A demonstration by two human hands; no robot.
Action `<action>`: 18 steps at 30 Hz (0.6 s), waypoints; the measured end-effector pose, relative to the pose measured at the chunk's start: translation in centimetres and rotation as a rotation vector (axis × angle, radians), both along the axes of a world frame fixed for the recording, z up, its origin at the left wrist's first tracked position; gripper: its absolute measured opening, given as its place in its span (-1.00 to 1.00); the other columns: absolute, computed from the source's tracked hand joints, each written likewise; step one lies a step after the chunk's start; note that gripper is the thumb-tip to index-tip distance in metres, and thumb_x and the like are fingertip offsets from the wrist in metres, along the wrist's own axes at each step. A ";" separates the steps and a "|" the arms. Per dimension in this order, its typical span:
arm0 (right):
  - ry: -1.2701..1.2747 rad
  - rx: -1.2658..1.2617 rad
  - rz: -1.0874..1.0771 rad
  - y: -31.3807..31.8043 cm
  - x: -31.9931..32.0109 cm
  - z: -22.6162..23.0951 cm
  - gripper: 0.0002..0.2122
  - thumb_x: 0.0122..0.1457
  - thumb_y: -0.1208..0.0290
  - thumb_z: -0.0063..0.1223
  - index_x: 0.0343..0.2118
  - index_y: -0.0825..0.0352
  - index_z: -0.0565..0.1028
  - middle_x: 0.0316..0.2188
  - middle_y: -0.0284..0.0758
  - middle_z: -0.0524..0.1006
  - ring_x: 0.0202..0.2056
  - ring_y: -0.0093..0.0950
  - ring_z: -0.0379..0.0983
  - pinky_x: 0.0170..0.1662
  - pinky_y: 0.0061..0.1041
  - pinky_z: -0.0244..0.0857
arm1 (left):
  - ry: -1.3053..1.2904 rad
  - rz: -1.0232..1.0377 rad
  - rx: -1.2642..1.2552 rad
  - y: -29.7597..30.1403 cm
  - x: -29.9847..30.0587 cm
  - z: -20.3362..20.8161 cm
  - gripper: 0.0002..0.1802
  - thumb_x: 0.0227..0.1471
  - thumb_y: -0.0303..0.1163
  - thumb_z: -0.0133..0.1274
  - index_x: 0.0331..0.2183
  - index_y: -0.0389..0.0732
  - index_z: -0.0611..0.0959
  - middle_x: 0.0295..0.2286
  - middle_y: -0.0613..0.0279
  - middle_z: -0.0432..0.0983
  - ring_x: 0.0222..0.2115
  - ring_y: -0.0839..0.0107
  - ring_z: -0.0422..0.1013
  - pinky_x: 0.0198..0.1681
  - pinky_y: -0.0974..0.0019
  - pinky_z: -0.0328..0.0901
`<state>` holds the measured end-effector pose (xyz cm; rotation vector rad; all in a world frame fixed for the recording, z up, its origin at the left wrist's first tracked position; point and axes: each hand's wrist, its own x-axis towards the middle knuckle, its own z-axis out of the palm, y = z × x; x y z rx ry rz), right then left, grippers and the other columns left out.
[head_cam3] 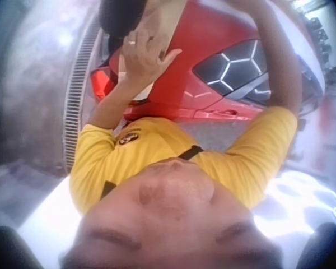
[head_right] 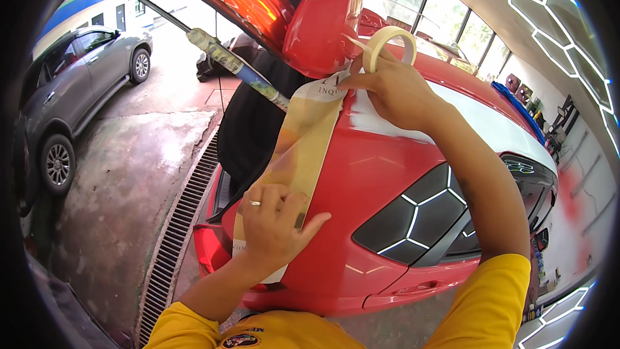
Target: The person tapes newspaper sheets to the rear side window and the rear hatch of a red car using masking tape. They smooth the paper against the glass and body, then move to the trunk area to continue taping the hatch.
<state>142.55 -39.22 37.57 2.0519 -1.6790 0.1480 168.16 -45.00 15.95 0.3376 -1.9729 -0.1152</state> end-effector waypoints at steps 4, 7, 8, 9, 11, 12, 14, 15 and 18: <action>-0.012 0.034 0.058 -0.3 1.0 0.1 -0.58 0.13 0.78 0.05 -0.04 0.20 0.74 -0.01 -0.19 0.59 0.06 -0.10 0.52 0.12 -0.12 0.41 | -0.034 0.016 0.042 0.1 -0.5 -1.5 -0.57 -0.13 -0.16 0.51 -0.25 0.00 0.65 -0.32 0.29 0.41 -0.26 0.18 0.36 -0.12 0.03 0.20; -0.051 0.087 0.018 -0.1 0.9 0.3 -0.59 0.15 0.78 0.03 -0.04 0.22 0.74 -0.01 -0.17 0.60 0.08 -0.10 0.51 0.16 -0.11 0.39 | -0.026 -0.026 0.052 -0.3 -0.5 -2.1 -0.63 -0.09 -0.25 0.46 -0.22 -0.01 0.67 -0.34 0.27 0.46 -0.27 0.18 0.39 -0.12 0.04 0.24; -0.044 0.105 -0.003 0.1 1.0 0.4 -0.59 0.15 0.78 0.03 -0.04 0.23 0.74 0.00 -0.15 0.60 0.08 -0.09 0.51 0.18 -0.10 0.38 | -0.020 -0.040 0.052 -0.4 -0.5 -2.2 -0.64 -0.07 -0.28 0.45 -0.20 -0.02 0.68 -0.34 0.27 0.47 -0.28 0.18 0.40 -0.13 0.05 0.25; -0.036 0.123 -0.024 0.2 1.2 0.4 -0.59 0.16 0.78 0.02 -0.05 0.23 0.73 0.02 -0.14 0.60 0.09 -0.09 0.50 0.19 -0.10 0.37 | -0.028 -0.056 0.047 -0.5 -0.2 -2.2 -0.65 -0.06 -0.31 0.42 -0.18 -0.03 0.69 -0.35 0.26 0.49 -0.28 0.18 0.41 -0.12 0.05 0.26; 0.012 0.087 -0.028 0.5 1.5 0.2 -0.62 0.18 0.75 0.05 -0.05 0.21 0.73 0.00 -0.17 0.61 0.11 -0.09 0.49 0.17 -0.09 0.41 | -0.042 -0.082 0.033 -1.1 0.8 -1.6 -0.65 -0.05 -0.37 0.38 -0.15 -0.06 0.71 -0.36 0.24 0.53 -0.29 0.19 0.43 -0.12 0.06 0.29; 0.036 0.069 -0.030 0.6 1.6 0.1 -0.63 0.19 0.73 0.06 -0.05 0.19 0.73 0.00 -0.19 0.61 0.12 -0.09 0.48 0.16 -0.09 0.43 | -0.053 -0.085 -0.004 -1.8 1.4 -1.0 -0.67 -0.02 -0.37 0.33 -0.15 -0.09 0.70 -0.36 0.24 0.52 -0.30 0.21 0.43 -0.13 0.06 0.29; 0.055 0.068 -0.059 0.8 1.9 -0.1 -0.63 0.19 0.73 0.05 -0.03 0.20 0.71 0.01 -0.19 0.61 0.13 -0.08 0.48 0.16 -0.08 0.43 | -0.082 -0.092 -0.069 -3.9 3.1 1.4 -0.71 0.04 -0.38 0.22 -0.14 -0.14 0.69 -0.36 0.25 0.50 -0.32 0.24 0.42 -0.17 0.06 0.29; 0.063 0.067 -0.075 1.0 2.0 -0.2 -0.63 0.20 0.73 0.04 -0.03 0.21 0.71 0.02 -0.20 0.61 0.14 -0.07 0.47 0.17 -0.08 0.43 | -0.078 -0.059 -0.122 -5.0 3.8 2.8 -0.70 0.05 -0.41 0.21 -0.12 -0.16 0.70 -0.36 0.25 0.51 -0.32 0.24 0.43 -0.17 0.06 0.30; 0.065 0.059 -0.037 0.9 2.6 -0.4 -0.63 0.20 0.72 0.04 -0.02 0.21 0.69 0.03 -0.20 0.62 0.14 -0.05 0.46 0.18 -0.07 0.42 | -0.078 -0.009 -0.231 -8.0 5.1 5.6 -0.68 0.03 -0.48 0.20 -0.11 -0.20 0.72 -0.34 0.25 0.54 -0.30 0.24 0.45 -0.16 0.06 0.33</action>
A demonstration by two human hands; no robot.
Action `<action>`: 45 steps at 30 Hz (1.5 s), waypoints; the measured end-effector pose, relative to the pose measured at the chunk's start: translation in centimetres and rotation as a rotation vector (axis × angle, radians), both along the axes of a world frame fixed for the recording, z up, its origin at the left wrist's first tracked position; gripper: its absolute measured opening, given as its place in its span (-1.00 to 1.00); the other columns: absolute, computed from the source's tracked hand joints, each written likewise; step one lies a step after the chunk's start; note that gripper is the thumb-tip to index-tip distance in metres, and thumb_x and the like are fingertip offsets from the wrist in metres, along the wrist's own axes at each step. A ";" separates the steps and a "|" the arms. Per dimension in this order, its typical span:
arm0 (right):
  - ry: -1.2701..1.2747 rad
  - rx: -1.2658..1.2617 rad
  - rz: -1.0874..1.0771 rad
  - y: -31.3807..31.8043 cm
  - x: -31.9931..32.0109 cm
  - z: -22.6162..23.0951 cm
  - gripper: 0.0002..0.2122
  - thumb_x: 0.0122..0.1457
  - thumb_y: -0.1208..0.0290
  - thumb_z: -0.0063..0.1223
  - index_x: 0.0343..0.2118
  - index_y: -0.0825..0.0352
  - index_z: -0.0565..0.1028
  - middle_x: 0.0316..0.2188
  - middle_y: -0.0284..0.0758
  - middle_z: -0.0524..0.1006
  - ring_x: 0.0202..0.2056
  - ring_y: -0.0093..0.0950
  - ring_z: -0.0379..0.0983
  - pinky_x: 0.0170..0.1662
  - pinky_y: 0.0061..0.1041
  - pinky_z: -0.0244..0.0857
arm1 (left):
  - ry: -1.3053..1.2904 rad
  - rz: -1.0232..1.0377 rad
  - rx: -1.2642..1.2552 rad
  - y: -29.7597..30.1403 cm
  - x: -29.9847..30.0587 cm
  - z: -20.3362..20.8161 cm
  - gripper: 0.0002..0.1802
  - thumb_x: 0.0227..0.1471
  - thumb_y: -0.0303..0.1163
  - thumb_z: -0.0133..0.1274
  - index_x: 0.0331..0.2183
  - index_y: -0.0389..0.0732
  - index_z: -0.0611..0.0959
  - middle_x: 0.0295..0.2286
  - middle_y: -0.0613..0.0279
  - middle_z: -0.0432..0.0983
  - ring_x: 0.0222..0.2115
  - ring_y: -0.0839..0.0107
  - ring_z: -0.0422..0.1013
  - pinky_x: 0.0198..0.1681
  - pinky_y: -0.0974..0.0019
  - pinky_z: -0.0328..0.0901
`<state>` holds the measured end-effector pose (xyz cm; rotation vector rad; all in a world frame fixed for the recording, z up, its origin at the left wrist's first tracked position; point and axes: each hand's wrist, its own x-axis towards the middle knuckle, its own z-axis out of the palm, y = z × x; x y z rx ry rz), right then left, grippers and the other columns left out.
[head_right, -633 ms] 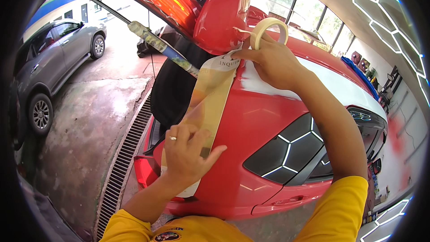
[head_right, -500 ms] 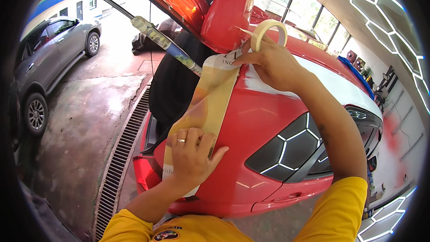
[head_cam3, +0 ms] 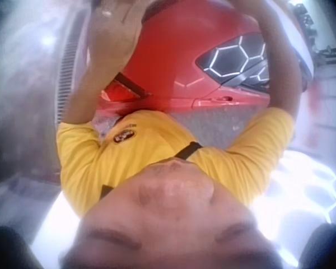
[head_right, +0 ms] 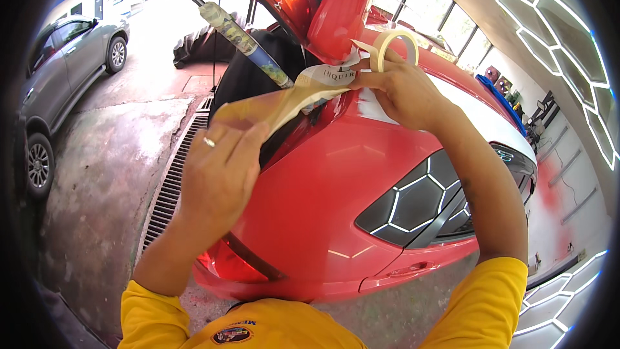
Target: The person tapes newspaper sheets to the rear side window and the rear hatch of a red car using masking tape. They smooth the paper against the glass and body, then move to the trunk area to continue taping the hatch.
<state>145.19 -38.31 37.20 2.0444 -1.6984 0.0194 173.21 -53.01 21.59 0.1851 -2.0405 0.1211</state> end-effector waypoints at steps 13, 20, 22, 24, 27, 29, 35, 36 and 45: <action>-0.011 0.026 -0.077 -0.1 0.5 -0.4 -0.65 0.25 0.68 0.04 0.04 0.21 0.64 0.11 -0.18 0.58 0.15 -0.03 0.46 0.18 -0.04 0.42 | -0.053 -0.080 0.069 0.6 -1.4 -4.4 -0.70 -0.02 -0.53 0.24 -0.18 -0.12 0.80 -0.29 0.37 0.55 -0.25 0.29 0.46 -0.14 0.15 0.34; 0.027 0.050 -0.016 0.5 0.0 -0.5 -0.59 0.21 0.68 0.09 0.08 0.17 0.65 0.19 -0.21 0.55 0.23 -0.05 0.42 0.22 -0.07 0.40 | -0.008 -0.043 -0.021 1.2 -1.9 -4.8 -0.78 0.00 -0.44 0.25 -0.23 -0.14 0.75 -0.30 0.35 0.52 -0.26 0.32 0.43 -0.15 0.17 0.32; 0.033 0.046 0.000 0.7 -0.1 -0.5 -0.59 0.20 0.68 0.10 0.08 0.17 0.66 0.19 -0.23 0.56 0.25 -0.07 0.41 0.23 -0.08 0.40 | 0.000 -0.021 -0.042 1.1 -1.8 -4.5 -0.78 -0.01 -0.44 0.25 -0.23 -0.14 0.76 -0.30 0.35 0.52 -0.25 0.32 0.43 -0.16 0.16 0.31; 0.014 0.035 0.013 0.6 0.1 -0.6 -0.59 0.19 0.68 0.10 0.07 0.17 0.67 0.19 -0.24 0.56 0.26 -0.09 0.40 0.24 -0.08 0.39 | 0.008 -0.001 -0.033 0.9 -1.8 -4.4 -0.77 -0.01 -0.44 0.25 -0.23 -0.14 0.76 -0.30 0.34 0.51 -0.25 0.31 0.43 -0.16 0.16 0.31; 0.078 0.034 -0.005 0.7 -0.1 -0.7 -0.60 0.18 0.67 0.12 0.05 0.17 0.67 0.19 -0.25 0.56 0.22 -0.11 0.43 0.20 -0.10 0.42 | 0.018 0.015 -0.021 -0.2 -1.7 -4.4 -0.77 -0.02 -0.46 0.24 -0.23 -0.12 0.76 -0.31 0.34 0.50 -0.25 0.30 0.44 -0.16 0.17 0.31; 0.086 0.034 0.009 0.6 0.0 -0.7 -0.62 0.18 0.66 0.11 0.03 0.18 0.66 0.18 -0.24 0.56 0.18 -0.12 0.45 0.16 -0.11 0.44 | 0.027 0.005 -0.006 -0.9 -1.7 -4.5 -0.76 -0.02 -0.48 0.23 -0.23 -0.11 0.76 -0.31 0.34 0.50 -0.26 0.30 0.43 -0.16 0.16 0.31; 0.022 0.069 -0.029 0.4 -0.2 -0.9 -0.66 0.20 0.64 0.09 0.02 0.22 0.64 0.11 -0.22 0.59 0.10 -0.12 0.48 0.08 -0.10 0.46 | 0.008 -0.037 0.014 -0.7 -1.8 -4.7 -0.74 -0.01 -0.54 0.18 -0.22 -0.08 0.75 -0.33 0.38 0.49 -0.29 0.31 0.42 -0.16 0.15 0.30; 0.007 0.060 -0.035 0.4 -0.2 -1.0 -0.66 0.21 0.63 0.09 0.03 0.22 0.63 0.10 -0.21 0.59 0.09 -0.12 0.49 0.07 -0.09 0.46 | 0.008 -0.035 0.018 -0.7 -1.9 -4.9 -0.74 -0.01 -0.54 0.18 -0.22 -0.08 0.75 -0.33 0.39 0.48 -0.29 0.31 0.41 -0.16 0.15 0.30; 0.018 0.075 0.001 0.8 0.4 -1.0 -0.56 0.15 0.69 0.08 0.06 0.10 0.65 0.05 -0.20 0.60 0.06 -0.11 0.51 0.08 -0.08 0.44 | 0.018 -0.015 0.015 -0.3 -1.8 -4.9 -0.71 0.00 -0.51 0.20 -0.19 -0.08 0.79 -0.32 0.39 0.50 -0.29 0.32 0.42 -0.17 0.15 0.29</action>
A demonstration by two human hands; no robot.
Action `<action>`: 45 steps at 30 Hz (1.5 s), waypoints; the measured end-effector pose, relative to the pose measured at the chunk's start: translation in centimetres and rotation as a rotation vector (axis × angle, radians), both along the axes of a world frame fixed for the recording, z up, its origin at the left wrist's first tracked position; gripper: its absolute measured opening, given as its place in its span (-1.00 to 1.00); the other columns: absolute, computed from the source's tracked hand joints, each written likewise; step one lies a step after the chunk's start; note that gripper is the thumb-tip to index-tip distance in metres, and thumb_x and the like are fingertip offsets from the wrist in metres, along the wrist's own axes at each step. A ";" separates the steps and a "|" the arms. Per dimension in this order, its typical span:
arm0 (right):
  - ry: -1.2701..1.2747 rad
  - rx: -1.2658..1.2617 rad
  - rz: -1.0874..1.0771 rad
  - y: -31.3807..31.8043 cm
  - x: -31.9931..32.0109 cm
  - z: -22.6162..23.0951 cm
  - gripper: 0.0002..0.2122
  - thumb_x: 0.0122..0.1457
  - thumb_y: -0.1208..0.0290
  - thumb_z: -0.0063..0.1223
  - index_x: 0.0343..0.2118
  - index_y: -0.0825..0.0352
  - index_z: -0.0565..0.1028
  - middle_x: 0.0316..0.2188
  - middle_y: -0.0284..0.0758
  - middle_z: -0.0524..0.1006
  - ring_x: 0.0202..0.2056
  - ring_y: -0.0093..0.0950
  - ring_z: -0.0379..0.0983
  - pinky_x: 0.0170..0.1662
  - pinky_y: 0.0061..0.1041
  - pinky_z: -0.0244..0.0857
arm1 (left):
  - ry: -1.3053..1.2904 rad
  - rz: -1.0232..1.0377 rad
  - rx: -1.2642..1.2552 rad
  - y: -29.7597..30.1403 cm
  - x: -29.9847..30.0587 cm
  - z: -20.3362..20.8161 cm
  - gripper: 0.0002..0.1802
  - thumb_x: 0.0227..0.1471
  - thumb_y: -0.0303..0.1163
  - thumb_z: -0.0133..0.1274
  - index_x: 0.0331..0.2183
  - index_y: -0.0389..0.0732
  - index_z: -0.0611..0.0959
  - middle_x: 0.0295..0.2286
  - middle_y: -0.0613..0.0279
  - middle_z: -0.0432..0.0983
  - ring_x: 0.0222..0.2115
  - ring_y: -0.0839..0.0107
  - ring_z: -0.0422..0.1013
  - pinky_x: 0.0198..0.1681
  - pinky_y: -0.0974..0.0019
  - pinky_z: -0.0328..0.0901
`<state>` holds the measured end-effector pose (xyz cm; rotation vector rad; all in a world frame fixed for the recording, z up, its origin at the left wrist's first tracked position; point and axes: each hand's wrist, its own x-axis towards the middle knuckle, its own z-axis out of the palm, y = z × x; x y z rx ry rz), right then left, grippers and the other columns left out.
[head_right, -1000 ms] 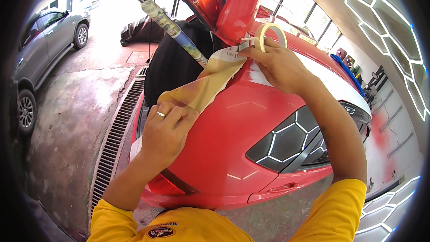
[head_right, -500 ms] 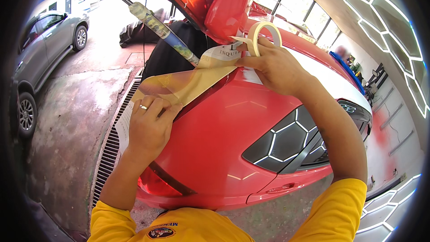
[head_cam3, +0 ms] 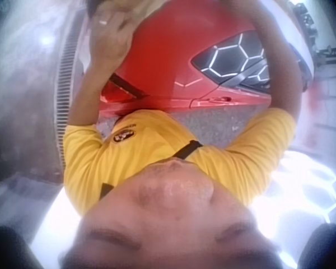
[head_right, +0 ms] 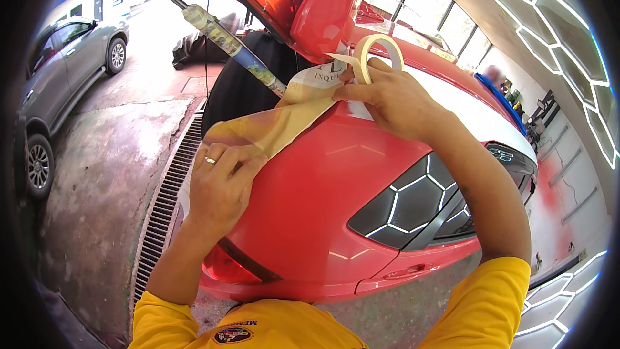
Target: The person tapes newspaper sheets to the rear side window and the rear hatch of a red car using masking tape. They smooth the paper against the glass and body, then move to the trunk area to continue taping the hatch.
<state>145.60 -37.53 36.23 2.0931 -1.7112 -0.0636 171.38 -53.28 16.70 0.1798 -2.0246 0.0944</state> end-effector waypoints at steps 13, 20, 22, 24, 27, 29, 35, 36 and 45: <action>0.199 0.080 -0.032 0.1 1.6 0.4 -0.54 0.01 0.68 0.17 0.04 0.24 0.63 0.07 -0.18 0.60 0.07 -0.09 0.51 0.08 -0.10 0.49 | -0.020 -0.111 0.210 -1.2 -0.5 -0.8 -0.76 0.12 -0.54 0.21 -0.15 -0.16 0.81 -0.31 0.22 0.59 -0.25 0.13 0.53 -0.11 0.03 0.36; 0.207 0.021 -0.081 0.4 1.9 -0.8 -0.55 0.10 0.60 0.18 0.09 0.12 0.58 -0.17 -0.22 0.56 -0.08 -0.19 0.53 -0.10 -0.17 0.49 | -0.057 -0.285 0.304 -1.9 -0.7 -1.2 -0.77 0.16 -0.54 0.18 -0.14 -0.16 0.80 -0.24 0.21 0.63 -0.20 0.10 0.58 -0.10 0.07 0.46; 0.215 0.020 -0.087 0.5 2.2 -1.0 -0.50 0.09 0.60 0.18 0.13 0.07 0.58 -0.19 -0.22 0.54 -0.12 -0.18 0.54 -0.11 -0.17 0.48 | -0.056 -0.274 0.280 -2.1 -0.7 -1.2 -0.78 0.16 -0.54 0.18 -0.15 -0.17 0.80 -0.23 0.22 0.63 -0.20 0.10 0.58 -0.10 0.06 0.45; 0.267 0.042 -0.087 0.8 2.2 -1.1 -0.46 0.08 0.62 0.17 0.15 0.02 0.60 -0.21 -0.23 0.53 -0.14 -0.18 0.54 -0.12 -0.16 0.48 | -0.009 -0.283 0.274 -2.6 -1.1 -1.4 -0.77 0.13 -0.53 0.20 -0.16 -0.15 0.81 -0.26 0.24 0.61 -0.22 0.12 0.57 -0.11 0.05 0.45; 0.161 0.087 -0.180 0.9 2.6 -1.1 -0.41 0.07 0.72 0.15 0.18 0.06 0.63 0.14 -0.16 0.59 0.10 -0.09 0.54 0.03 -0.12 0.52 | 0.020 -0.168 0.139 -3.6 -1.2 -1.2 -0.76 0.08 -0.51 0.23 -0.18 -0.13 0.82 -0.30 0.26 0.56 -0.24 0.17 0.55 -0.13 0.05 0.45; 0.174 0.014 -0.082 0.8 2.5 -1.6 -0.42 0.05 0.68 0.16 0.16 0.04 0.65 0.04 -0.20 0.58 0.01 -0.11 0.54 -0.05 -0.14 0.51 | 0.060 -0.083 0.013 -4.2 -1.5 -1.2 -0.75 0.03 -0.49 0.25 -0.19 -0.15 0.82 -0.32 0.29 0.54 -0.26 0.23 0.53 -0.15 0.11 0.45; 0.175 0.007 -0.125 0.8 3.7 -1.5 -0.41 0.08 0.67 0.18 0.20 0.00 0.63 0.07 -0.21 0.59 0.00 -0.13 0.55 -0.07 -0.13 0.51 | 0.058 -0.155 -0.014 -5.3 -2.4 -1.9 -0.73 0.04 -0.46 0.24 -0.17 -0.16 0.83 -0.31 0.30 0.55 -0.23 0.28 0.55 -0.10 0.09 0.48; 0.171 0.015 -0.139 0.7 4.0 -1.4 -0.41 0.09 0.67 0.18 0.20 0.00 0.63 0.07 -0.21 0.59 -0.01 -0.14 0.55 -0.07 -0.13 0.52 | 0.054 -0.223 0.023 -5.3 -2.5 -1.9 -0.73 0.05 -0.46 0.23 -0.16 -0.15 0.83 -0.30 0.30 0.56 -0.22 0.27 0.56 -0.09 0.09 0.48; 0.415 0.123 -0.309 0.2 6.2 -0.9 -0.48 0.04 0.60 0.24 0.12 0.07 0.66 -0.13 -0.28 0.56 -0.07 -0.26 0.55 -0.15 -0.24 0.52 | -0.136 -0.385 0.112 -6.9 -3.2 -2.8 -0.65 0.10 -0.45 0.21 -0.04 -0.09 0.80 -0.19 0.29 0.59 -0.12 0.22 0.56 -0.02 0.10 0.48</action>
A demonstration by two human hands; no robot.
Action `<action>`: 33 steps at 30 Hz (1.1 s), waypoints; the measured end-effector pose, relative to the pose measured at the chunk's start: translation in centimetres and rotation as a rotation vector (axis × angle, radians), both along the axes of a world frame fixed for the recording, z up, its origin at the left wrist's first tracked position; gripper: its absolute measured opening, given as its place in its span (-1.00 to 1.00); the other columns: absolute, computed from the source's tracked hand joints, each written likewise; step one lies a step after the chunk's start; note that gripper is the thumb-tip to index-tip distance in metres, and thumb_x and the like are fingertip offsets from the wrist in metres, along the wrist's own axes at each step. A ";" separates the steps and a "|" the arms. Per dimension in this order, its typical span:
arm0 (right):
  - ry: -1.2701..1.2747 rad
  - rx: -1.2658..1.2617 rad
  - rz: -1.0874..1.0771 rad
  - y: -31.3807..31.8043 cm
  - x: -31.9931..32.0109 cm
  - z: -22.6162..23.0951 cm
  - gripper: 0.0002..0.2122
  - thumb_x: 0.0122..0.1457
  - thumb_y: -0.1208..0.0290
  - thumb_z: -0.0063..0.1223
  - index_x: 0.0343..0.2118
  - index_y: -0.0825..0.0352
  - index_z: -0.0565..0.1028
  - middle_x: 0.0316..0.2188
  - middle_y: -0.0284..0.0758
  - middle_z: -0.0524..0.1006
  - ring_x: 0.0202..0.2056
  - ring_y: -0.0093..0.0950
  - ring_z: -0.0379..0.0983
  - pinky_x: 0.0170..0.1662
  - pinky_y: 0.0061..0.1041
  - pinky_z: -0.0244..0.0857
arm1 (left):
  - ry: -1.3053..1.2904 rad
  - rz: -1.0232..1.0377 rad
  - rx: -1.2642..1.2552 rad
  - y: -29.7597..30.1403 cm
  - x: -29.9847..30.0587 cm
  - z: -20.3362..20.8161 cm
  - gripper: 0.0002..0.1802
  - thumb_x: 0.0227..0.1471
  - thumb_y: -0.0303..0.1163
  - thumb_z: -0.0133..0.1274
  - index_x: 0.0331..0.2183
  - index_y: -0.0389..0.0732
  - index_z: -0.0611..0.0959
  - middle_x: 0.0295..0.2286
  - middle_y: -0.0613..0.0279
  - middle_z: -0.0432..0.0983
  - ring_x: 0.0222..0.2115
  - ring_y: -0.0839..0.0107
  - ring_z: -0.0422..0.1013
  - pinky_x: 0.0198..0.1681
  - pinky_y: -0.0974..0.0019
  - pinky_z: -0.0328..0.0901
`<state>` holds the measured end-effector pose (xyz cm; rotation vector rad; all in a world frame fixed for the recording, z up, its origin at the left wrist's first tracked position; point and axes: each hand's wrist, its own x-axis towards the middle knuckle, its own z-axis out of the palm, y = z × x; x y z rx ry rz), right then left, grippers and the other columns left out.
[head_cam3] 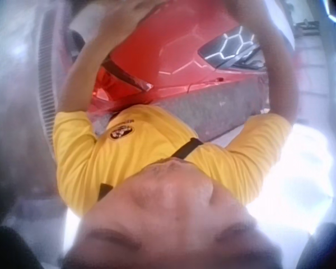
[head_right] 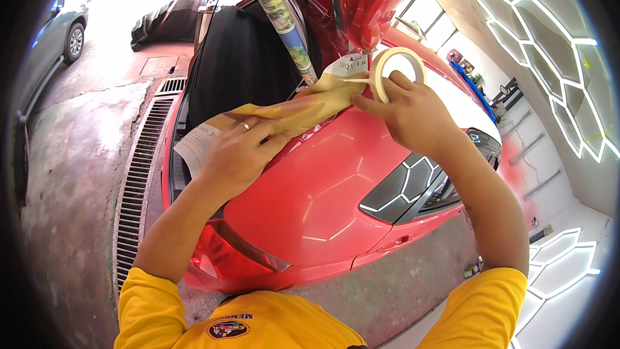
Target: The person tapes newspaper sheets to the rear side window and the rear hatch of a red car using masking tape. They smooth the paper against the glass and body, then move to the trunk area to continue taping the hatch.
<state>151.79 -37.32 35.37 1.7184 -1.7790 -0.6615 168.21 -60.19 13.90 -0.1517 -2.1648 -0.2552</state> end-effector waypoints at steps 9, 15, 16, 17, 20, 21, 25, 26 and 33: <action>0.054 0.019 0.030 -1.4 1.1 -0.5 -0.57 0.01 0.54 0.26 0.02 0.20 0.64 -0.17 -0.31 0.52 -0.08 -0.28 0.53 -0.20 -0.30 0.49 | -0.115 -0.296 0.284 -1.2 0.6 1.4 -0.70 0.18 -0.47 0.19 -0.04 -0.14 0.78 -0.17 0.16 0.63 -0.12 0.07 0.58 -0.01 0.06 0.47; 0.012 -0.037 0.071 -1.4 0.7 -1.4 -0.55 -0.01 0.60 0.29 0.02 0.20 0.62 -0.15 -0.30 0.53 -0.09 -0.25 0.52 -0.19 -0.23 0.49 | -0.213 -0.462 0.397 -1.7 -0.4 1.3 -0.73 0.19 -0.47 0.17 -0.07 -0.20 0.79 -0.25 0.09 0.64 -0.18 0.03 0.59 -0.05 0.06 0.47; -0.010 -0.041 0.048 -1.3 0.5 -1.5 -0.55 -0.01 0.60 0.28 0.02 0.20 0.62 -0.14 -0.29 0.54 -0.09 -0.24 0.52 -0.19 -0.22 0.49 | -0.235 -0.469 0.429 -1.7 -0.4 1.3 -0.73 0.20 -0.48 0.16 -0.07 -0.20 0.79 -0.25 0.08 0.64 -0.18 0.03 0.59 -0.05 0.06 0.47; -0.032 -0.045 0.025 -1.2 0.4 -1.6 -0.55 -0.01 0.61 0.28 0.02 0.21 0.62 -0.14 -0.29 0.54 -0.09 -0.24 0.52 -0.18 -0.21 0.49 | -0.225 -0.487 0.445 -1.6 -0.5 1.1 -0.72 0.20 -0.48 0.16 -0.07 -0.21 0.79 -0.25 0.07 0.64 -0.18 0.03 0.59 -0.04 0.06 0.47; -0.093 -0.069 0.002 -1.2 0.5 -1.9 -0.51 0.00 0.61 0.28 0.08 0.18 0.62 -0.13 -0.29 0.54 -0.09 -0.24 0.52 -0.16 -0.20 0.48 | -0.219 -0.529 0.480 -1.6 -0.8 1.0 -0.72 0.20 -0.48 0.14 -0.07 -0.21 0.79 -0.25 0.07 0.65 -0.18 0.04 0.60 -0.04 0.07 0.47; -0.112 -0.078 0.003 -1.3 0.5 -1.9 -0.49 0.00 0.60 0.28 0.10 0.16 0.62 -0.14 -0.30 0.54 -0.09 -0.24 0.52 -0.15 -0.20 0.48 | -0.233 -0.538 0.485 -1.7 -0.8 1.0 -0.72 0.20 -0.47 0.14 -0.07 -0.21 0.79 -0.24 0.07 0.65 -0.18 0.04 0.60 -0.03 0.07 0.48; -0.052 0.001 -0.020 -1.2 0.6 -1.6 -0.45 0.02 0.60 0.27 0.15 0.08 0.64 -0.15 -0.30 0.54 -0.10 -0.22 0.49 -0.13 -0.21 0.46 | -0.230 -0.584 0.496 -1.9 -1.3 0.9 -0.72 0.19 -0.47 0.14 -0.06 -0.22 0.78 -0.23 0.07 0.66 -0.17 0.04 0.60 -0.02 0.09 0.48; -0.054 -0.005 -0.041 -1.3 0.7 -1.7 -0.45 0.02 0.60 0.27 0.14 0.06 0.65 -0.15 -0.30 0.54 -0.10 -0.22 0.48 -0.12 -0.22 0.46 | -0.227 -0.570 0.494 -2.0 -1.2 1.0 -0.72 0.19 -0.47 0.15 -0.06 -0.22 0.78 -0.23 0.07 0.66 -0.17 0.04 0.60 -0.02 0.09 0.48; -0.131 -0.094 -0.061 -2.1 0.9 -2.1 -0.49 0.00 0.62 0.30 0.05 0.03 0.71 -0.12 -0.27 0.51 -0.12 -0.21 0.45 -0.13 -0.20 0.47 | -0.277 -0.498 0.428 -1.9 -0.5 1.9 -0.72 0.16 -0.49 0.18 -0.08 -0.23 0.76 -0.23 0.07 0.66 -0.18 0.03 0.61 -0.04 0.09 0.50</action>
